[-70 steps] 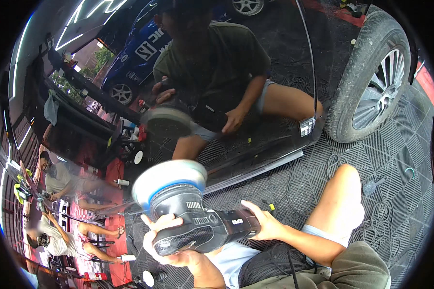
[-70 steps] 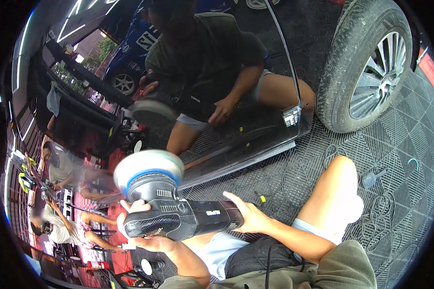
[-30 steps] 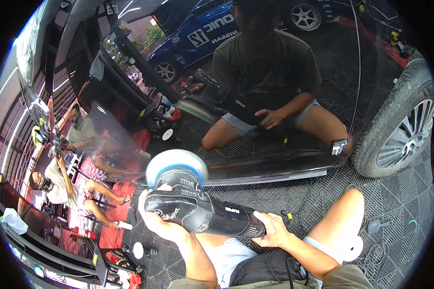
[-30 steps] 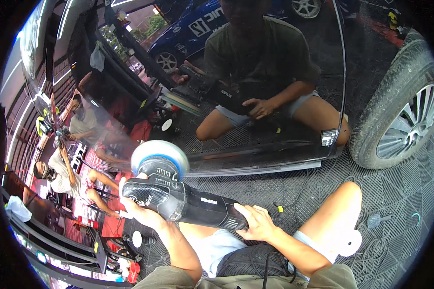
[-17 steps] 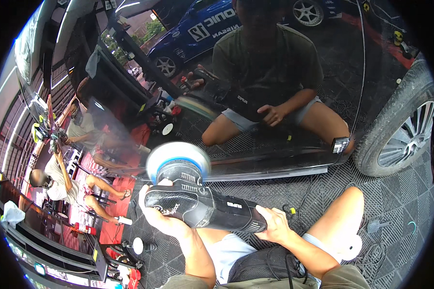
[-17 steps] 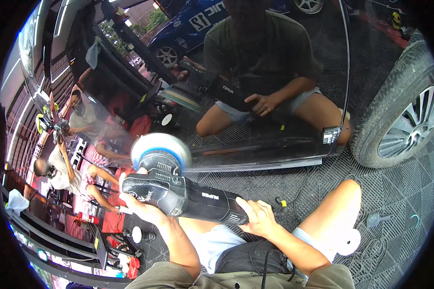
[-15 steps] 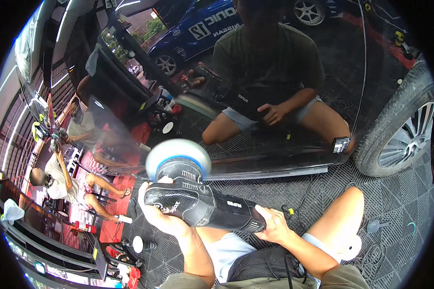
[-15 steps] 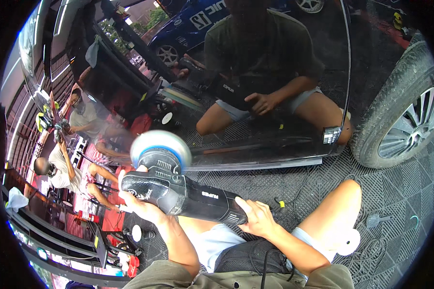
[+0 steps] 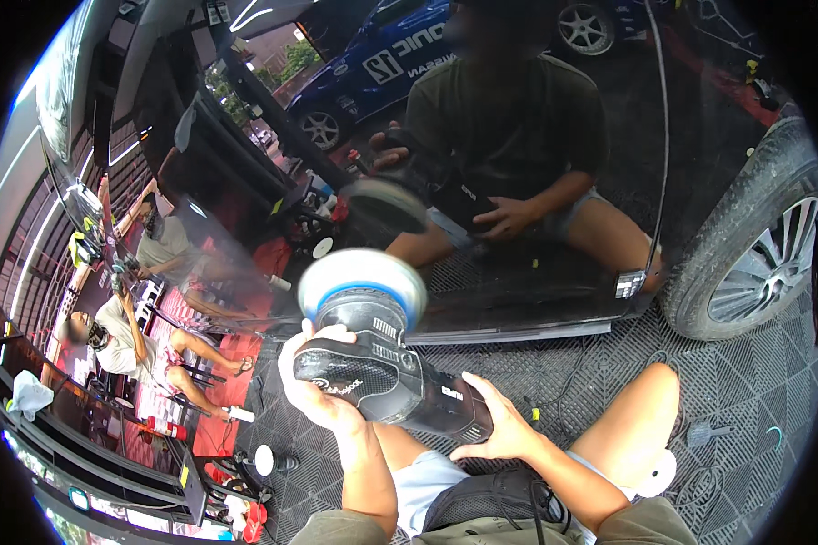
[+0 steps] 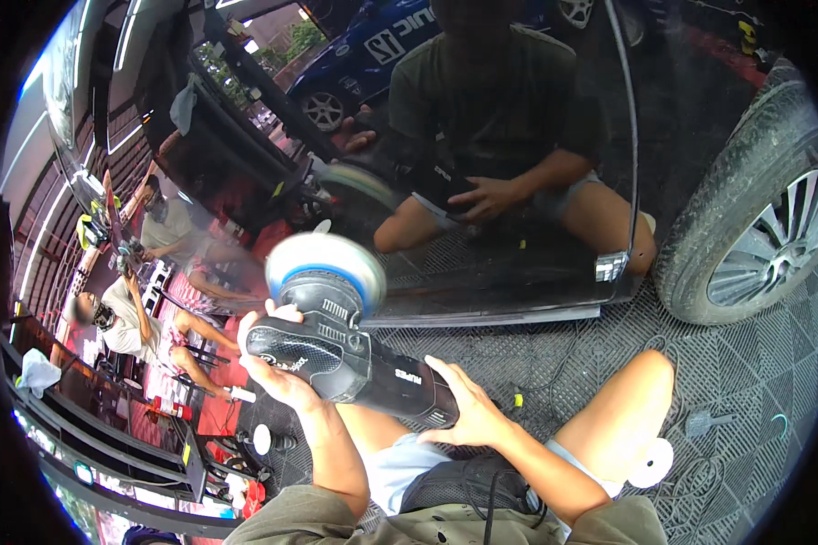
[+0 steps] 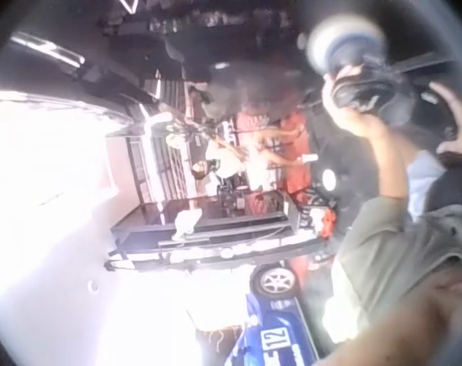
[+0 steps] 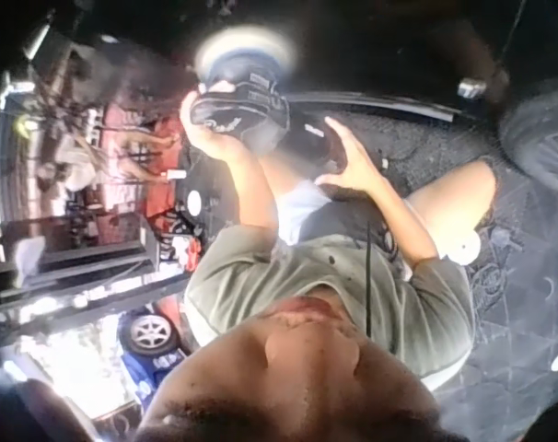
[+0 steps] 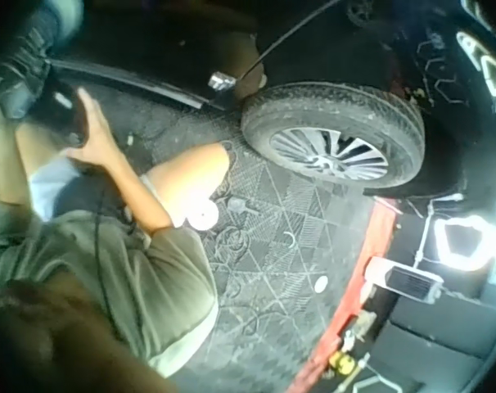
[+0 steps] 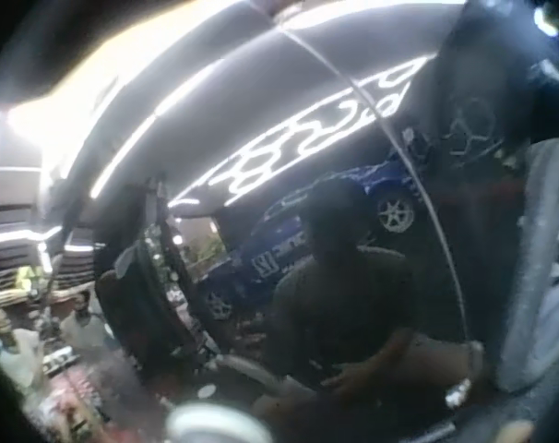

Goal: Using a power buffer to polish the side door of a black car.

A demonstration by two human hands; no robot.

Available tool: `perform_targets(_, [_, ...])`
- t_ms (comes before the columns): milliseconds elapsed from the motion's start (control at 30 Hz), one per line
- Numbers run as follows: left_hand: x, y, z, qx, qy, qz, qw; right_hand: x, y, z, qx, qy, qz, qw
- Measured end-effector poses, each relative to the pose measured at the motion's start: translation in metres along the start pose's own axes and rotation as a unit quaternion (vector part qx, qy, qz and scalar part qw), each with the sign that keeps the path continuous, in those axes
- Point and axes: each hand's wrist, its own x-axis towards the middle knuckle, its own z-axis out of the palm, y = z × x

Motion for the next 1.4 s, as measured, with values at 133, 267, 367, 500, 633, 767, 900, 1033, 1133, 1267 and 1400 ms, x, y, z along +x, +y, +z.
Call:
perform_targets(133, [0.008, -0.009, 0.023, -0.030, -0.059, 0.022, 0.998, 0.014, -0.005, -0.007, -0.066, 0.034, 0.068, 0.995])
perform_targets(267, [0.003, -0.022, 0.046, -0.133, -0.095, 0.066, 0.984, 0.022, 0.008, -0.008, -0.092, 0.128, 0.042, 0.987])
perform_targets(367, [0.006, -0.037, 0.049, -0.175, -0.110, 0.066, 0.976, 0.032, 0.016, -0.004, -0.104, 0.172, 0.029, 0.979])
perform_targets(500, [0.013, -0.053, 0.041, -0.175, -0.120, 0.103, 0.972, 0.047, 0.019, 0.015, -0.135, 0.195, 0.012, 0.971])
perform_targets(633, [0.019, -0.077, 0.033, -0.197, -0.074, 0.120, 0.970, 0.070, 0.023, 0.038, -0.192, 0.234, -0.015, 0.953])
perform_targets(767, [0.013, -0.078, 0.030, -0.185, -0.036, 0.057, 0.980, 0.067, 0.041, 0.060, -0.236, 0.312, -0.107, 0.914])
perform_targets(900, [0.012, -0.079, 0.034, -0.184, -0.061, 0.060, 0.979, 0.068, 0.043, 0.055, -0.269, 0.315, -0.117, 0.903])
perform_targets(1033, [0.010, -0.077, 0.036, -0.175, -0.076, 0.059, 0.980, 0.067, 0.049, 0.050, -0.265, 0.315, -0.130, 0.902])
perform_targets(1133, [0.005, -0.077, 0.039, -0.169, -0.125, 0.077, 0.975, 0.062, 0.048, 0.042, -0.260, 0.318, -0.126, 0.903])
perform_targets(1267, [-0.004, -0.064, 0.063, -0.171, -0.148, 0.061, 0.972, 0.051, 0.045, 0.026, -0.236, 0.342, -0.104, 0.903])
perform_targets(1400, [-0.009, -0.051, 0.081, -0.180, -0.144, 0.041, 0.972, 0.042, 0.037, 0.006, -0.220, 0.335, -0.093, 0.912])
